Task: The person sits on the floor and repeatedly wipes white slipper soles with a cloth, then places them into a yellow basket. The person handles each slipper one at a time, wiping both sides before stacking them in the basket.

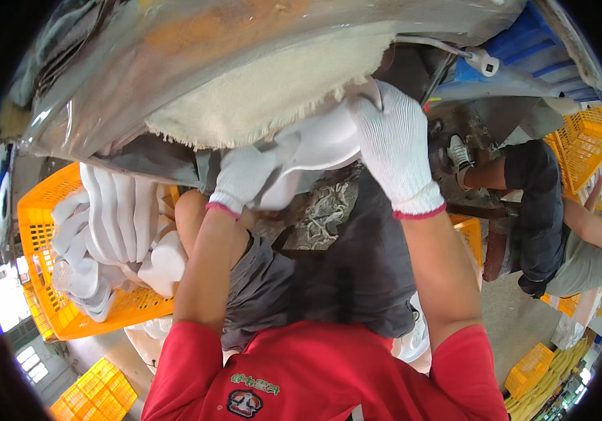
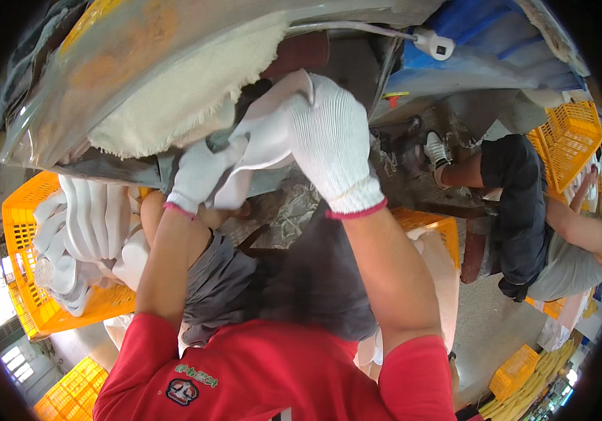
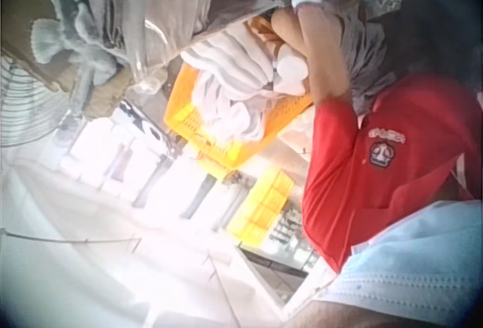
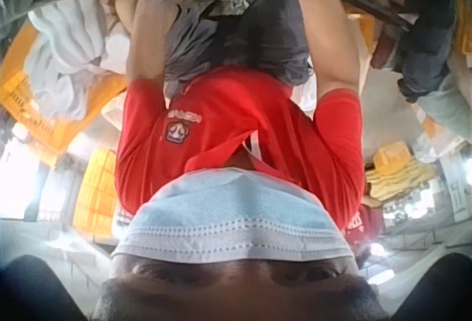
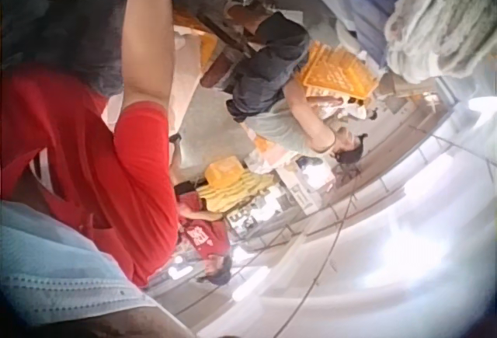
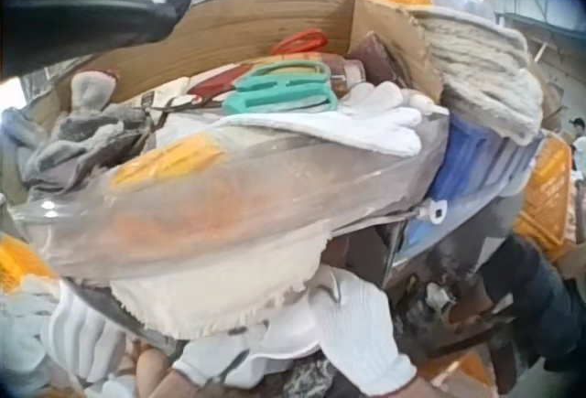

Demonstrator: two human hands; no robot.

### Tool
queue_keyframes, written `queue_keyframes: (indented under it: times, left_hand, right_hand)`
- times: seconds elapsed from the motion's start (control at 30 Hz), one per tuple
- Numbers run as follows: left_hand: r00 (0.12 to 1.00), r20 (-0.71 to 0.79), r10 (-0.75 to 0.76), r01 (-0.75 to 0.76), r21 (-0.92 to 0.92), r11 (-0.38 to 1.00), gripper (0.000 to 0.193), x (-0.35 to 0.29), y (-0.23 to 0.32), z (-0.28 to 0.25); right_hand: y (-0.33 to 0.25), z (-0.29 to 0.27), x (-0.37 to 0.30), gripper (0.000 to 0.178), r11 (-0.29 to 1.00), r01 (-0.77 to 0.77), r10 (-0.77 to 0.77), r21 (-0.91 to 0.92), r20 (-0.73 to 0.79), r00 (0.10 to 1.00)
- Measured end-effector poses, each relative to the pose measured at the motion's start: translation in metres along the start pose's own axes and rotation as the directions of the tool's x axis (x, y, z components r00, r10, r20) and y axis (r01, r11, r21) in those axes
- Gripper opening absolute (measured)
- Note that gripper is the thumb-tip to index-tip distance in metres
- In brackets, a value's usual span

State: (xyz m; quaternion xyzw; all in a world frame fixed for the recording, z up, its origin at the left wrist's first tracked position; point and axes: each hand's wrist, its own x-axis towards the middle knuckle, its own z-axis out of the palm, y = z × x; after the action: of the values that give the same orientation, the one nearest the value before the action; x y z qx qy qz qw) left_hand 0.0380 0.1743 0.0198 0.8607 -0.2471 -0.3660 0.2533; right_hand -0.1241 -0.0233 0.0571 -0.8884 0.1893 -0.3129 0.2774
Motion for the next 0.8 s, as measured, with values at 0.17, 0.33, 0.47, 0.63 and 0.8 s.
queue_keyframes:
  times: [0.17,0.33,0.47,0.63,0.8]
  left_hand:
    - [0.944,0.043,0.327,-0.108,-0.896,0.43,0.054,-0.021,0.003,0.062]
    - [0.95,-0.186,0.25,-0.176,-0.982,-0.062,0.044,-0.005,0.068,0.116]
    - [0.966,-0.254,-0.046,-0.228,-0.923,0.31,0.056,0.016,0.107,0.126]
    - [0.924,-0.381,0.042,-0.38,-0.895,0.233,0.047,0.094,0.073,0.135]
    - [0.959,-0.121,0.257,-0.242,-0.824,0.513,0.053,0.136,0.013,0.102]
  right_hand:
    - [-0.033,-0.004,0.017,0.039,0.866,-0.454,0.396,0.209,0.267,0.879]
    - [-0.086,-0.068,-0.041,0.078,0.683,-0.645,0.559,0.342,0.323,0.763]
    - [-0.061,-0.079,-0.076,0.093,0.878,-0.454,0.461,0.15,-0.015,0.887]
    - [-0.034,-0.036,-0.056,0.093,0.93,-0.361,0.369,0.072,-0.18,0.912]
    - [-0.017,-0.015,-0.022,0.078,0.901,-0.401,0.422,0.168,-0.121,0.898]
